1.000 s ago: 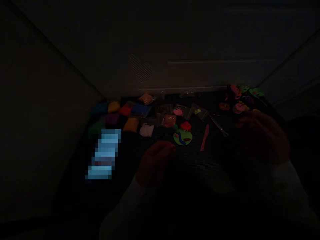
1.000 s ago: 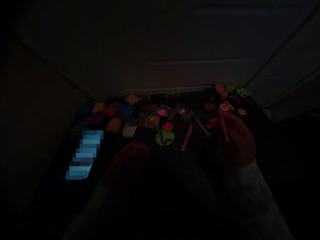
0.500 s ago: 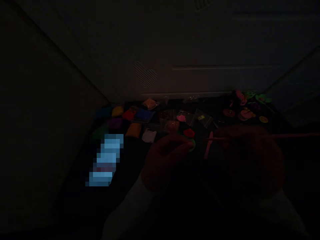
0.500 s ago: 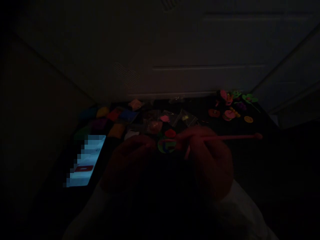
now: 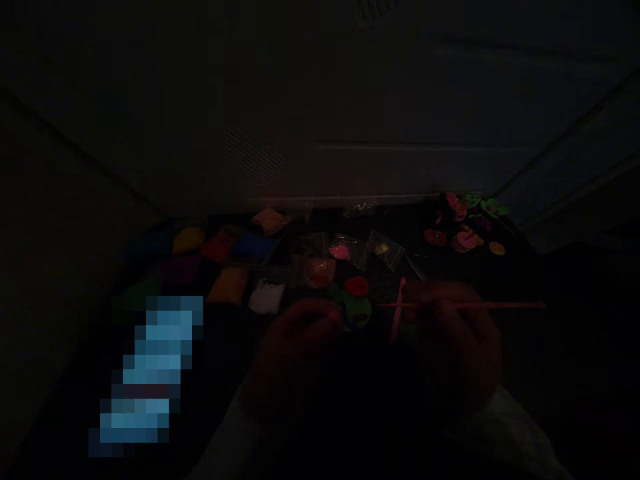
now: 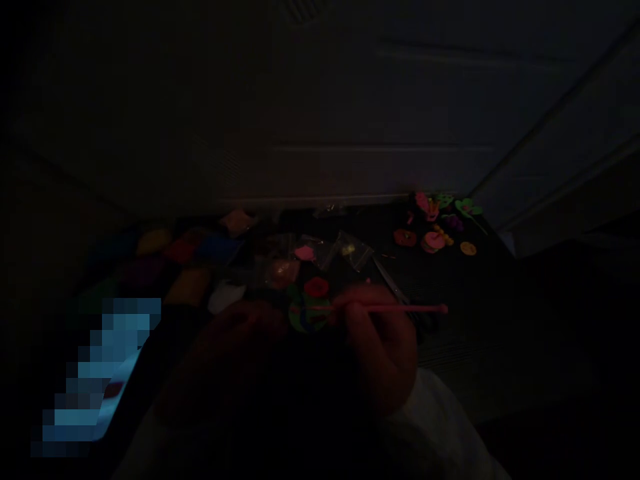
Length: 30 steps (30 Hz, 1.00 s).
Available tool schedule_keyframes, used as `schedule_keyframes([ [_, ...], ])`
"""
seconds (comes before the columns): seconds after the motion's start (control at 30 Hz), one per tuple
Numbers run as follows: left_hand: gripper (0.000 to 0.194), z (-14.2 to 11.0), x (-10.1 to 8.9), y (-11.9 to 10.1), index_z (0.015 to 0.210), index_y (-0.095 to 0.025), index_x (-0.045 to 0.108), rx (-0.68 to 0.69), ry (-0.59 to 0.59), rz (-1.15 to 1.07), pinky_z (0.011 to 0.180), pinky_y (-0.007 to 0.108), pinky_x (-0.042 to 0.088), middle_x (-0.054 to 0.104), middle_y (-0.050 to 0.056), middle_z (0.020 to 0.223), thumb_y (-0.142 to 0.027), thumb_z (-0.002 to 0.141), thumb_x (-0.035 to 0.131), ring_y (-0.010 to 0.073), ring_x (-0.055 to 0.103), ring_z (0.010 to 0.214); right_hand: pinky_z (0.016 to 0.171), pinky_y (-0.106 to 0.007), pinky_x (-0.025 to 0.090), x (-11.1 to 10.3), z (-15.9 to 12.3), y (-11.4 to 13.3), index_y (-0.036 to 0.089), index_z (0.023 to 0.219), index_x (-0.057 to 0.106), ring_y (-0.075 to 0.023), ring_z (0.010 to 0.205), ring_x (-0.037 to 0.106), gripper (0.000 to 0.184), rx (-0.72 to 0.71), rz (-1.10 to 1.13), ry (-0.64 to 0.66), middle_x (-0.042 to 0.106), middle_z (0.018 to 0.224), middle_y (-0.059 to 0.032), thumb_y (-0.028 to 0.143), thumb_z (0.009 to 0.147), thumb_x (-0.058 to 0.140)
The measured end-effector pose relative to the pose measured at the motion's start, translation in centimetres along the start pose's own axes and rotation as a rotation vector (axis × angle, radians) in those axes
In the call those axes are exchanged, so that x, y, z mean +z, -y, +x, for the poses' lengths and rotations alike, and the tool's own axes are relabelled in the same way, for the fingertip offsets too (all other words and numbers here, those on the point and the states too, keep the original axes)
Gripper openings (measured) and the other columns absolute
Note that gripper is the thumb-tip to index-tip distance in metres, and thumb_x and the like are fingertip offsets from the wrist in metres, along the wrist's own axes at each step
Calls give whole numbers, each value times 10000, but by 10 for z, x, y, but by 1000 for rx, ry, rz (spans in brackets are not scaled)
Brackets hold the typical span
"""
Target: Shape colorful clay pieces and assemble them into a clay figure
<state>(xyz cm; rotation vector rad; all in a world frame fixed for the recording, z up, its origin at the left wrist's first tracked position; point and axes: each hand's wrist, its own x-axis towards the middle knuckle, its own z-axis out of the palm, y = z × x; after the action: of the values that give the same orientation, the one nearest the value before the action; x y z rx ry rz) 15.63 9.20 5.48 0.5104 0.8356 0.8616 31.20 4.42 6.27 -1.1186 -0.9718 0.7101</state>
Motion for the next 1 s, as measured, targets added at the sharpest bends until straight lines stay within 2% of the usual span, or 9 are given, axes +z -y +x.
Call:
schedule_keyframes([
  [0.23, 68, 2, -1, 0, 624, -193, 640, 11, 26, -25, 583, 260, 409, 563, -5, 586, -207, 573, 683, 117, 506, 581, 474, -217, 359, 2, 0, -3, 196, 843, 579, -92, 574, 492, 135, -21, 65, 2, 563, 666, -2, 226, 821, 449],
  [0.73, 91, 4, 0, 1, 624, -194, 638, -2, 46, -99, 578, 258, 426, 568, 2, 609, -223, 557, 692, 116, 513, 589, 536, -260, 400, 3, -1, -5, 192, 859, 561, -115, 621, 529, 125, -3, 40, -11, 559, 675, -6, 212, 819, 444],
  [1.0, 112, 7, -4, 2, 631, -194, 624, -5, 57, -169, 575, 240, 438, 561, -4, 624, -228, 556, 700, 107, 519, 603, 465, -238, 372, 3, 1, -4, 195, 829, 555, -102, 552, 508, 113, -22, 46, -27, 565, 662, -5, 229, 817, 448],
])
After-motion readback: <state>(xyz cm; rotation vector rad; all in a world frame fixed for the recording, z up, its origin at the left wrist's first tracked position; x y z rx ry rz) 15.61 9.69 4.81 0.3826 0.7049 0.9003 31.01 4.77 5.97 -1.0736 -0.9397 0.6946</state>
